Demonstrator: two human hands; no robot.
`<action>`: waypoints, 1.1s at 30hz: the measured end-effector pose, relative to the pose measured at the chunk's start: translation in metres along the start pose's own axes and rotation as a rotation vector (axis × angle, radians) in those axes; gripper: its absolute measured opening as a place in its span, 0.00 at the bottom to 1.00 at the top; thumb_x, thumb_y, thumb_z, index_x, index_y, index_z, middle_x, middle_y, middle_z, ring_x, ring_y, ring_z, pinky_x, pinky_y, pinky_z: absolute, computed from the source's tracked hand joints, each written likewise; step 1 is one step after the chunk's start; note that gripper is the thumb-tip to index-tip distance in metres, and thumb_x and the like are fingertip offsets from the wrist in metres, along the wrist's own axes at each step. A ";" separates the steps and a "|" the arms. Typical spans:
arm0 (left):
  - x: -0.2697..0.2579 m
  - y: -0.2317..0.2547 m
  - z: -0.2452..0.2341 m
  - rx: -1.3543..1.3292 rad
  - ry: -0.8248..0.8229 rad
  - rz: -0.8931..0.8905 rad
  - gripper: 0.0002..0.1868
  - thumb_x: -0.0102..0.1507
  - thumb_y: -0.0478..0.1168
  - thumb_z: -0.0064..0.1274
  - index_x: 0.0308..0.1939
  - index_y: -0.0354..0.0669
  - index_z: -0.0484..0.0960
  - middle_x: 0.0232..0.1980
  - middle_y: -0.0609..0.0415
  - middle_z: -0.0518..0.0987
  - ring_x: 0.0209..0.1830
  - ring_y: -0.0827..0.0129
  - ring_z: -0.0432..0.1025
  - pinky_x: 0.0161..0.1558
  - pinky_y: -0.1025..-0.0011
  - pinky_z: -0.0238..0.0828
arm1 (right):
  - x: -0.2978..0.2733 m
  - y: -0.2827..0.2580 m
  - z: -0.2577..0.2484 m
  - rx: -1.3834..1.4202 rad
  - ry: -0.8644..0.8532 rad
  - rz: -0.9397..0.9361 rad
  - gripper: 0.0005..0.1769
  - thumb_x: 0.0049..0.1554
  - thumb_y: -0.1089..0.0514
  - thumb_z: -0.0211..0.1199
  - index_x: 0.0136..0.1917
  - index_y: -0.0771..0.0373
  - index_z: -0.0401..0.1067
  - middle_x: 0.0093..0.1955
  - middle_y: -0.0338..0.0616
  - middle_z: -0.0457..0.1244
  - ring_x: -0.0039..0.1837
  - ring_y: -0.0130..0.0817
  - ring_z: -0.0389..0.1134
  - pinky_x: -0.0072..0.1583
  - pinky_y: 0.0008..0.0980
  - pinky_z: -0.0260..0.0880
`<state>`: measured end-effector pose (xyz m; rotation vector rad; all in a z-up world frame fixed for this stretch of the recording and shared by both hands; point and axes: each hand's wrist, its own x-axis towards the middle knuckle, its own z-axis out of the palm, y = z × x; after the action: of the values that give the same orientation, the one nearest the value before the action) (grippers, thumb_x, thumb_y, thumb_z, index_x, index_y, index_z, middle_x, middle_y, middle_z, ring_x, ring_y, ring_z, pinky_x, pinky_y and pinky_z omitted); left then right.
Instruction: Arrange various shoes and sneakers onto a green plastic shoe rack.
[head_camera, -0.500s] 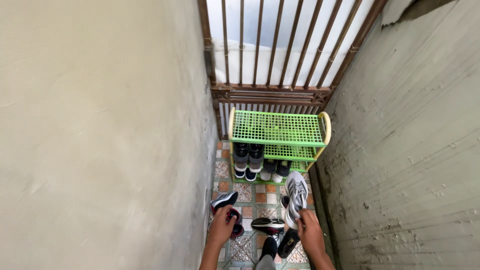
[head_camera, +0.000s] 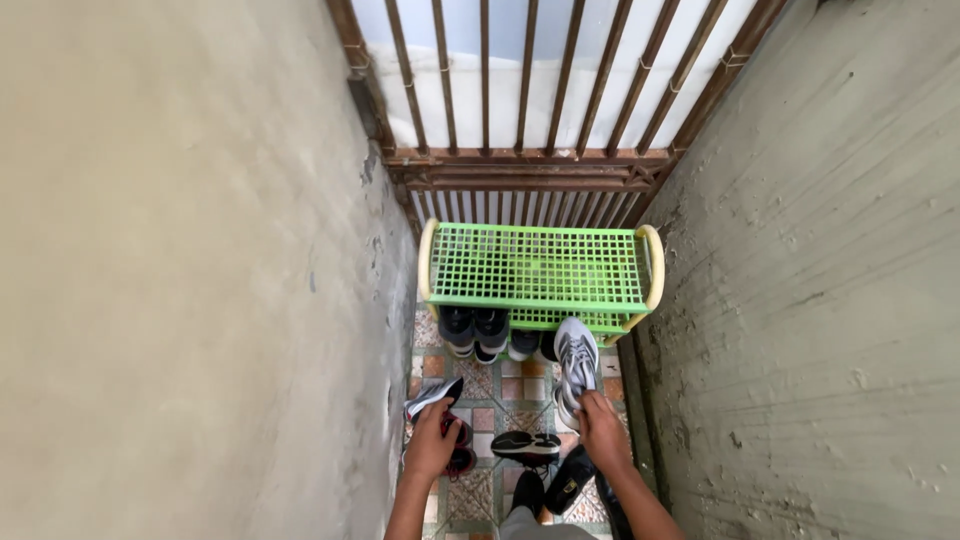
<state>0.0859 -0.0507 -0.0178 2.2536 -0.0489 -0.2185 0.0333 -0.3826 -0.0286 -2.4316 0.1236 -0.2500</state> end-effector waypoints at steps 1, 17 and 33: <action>0.010 0.001 0.004 0.005 -0.004 0.004 0.24 0.62 0.41 0.59 0.62 0.46 0.75 0.60 0.48 0.77 0.60 0.52 0.73 0.61 0.61 0.69 | 0.012 0.005 0.004 0.003 0.005 0.005 0.10 0.55 0.63 0.61 0.52 0.65 0.70 0.55 0.50 0.64 0.58 0.56 0.65 0.56 0.47 0.68; 0.075 0.019 0.045 0.062 -0.047 -0.088 0.24 0.61 0.42 0.59 0.61 0.46 0.75 0.57 0.47 0.76 0.59 0.48 0.72 0.57 0.58 0.71 | 0.117 0.077 0.065 -0.157 -0.061 0.240 0.10 0.59 0.58 0.58 0.55 0.59 0.68 0.52 0.54 0.63 0.51 0.55 0.68 0.47 0.51 0.71; 0.103 0.039 0.066 0.095 -0.098 -0.065 0.22 0.62 0.42 0.57 0.60 0.45 0.77 0.59 0.45 0.76 0.60 0.47 0.71 0.58 0.56 0.70 | 0.144 0.107 0.086 -0.186 -0.039 0.272 0.11 0.65 0.54 0.54 0.57 0.61 0.64 0.45 0.58 0.67 0.46 0.59 0.70 0.45 0.54 0.70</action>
<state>0.1775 -0.1372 -0.0442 2.3402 -0.0388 -0.3690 0.1892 -0.4325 -0.1407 -2.5653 0.4747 -0.0712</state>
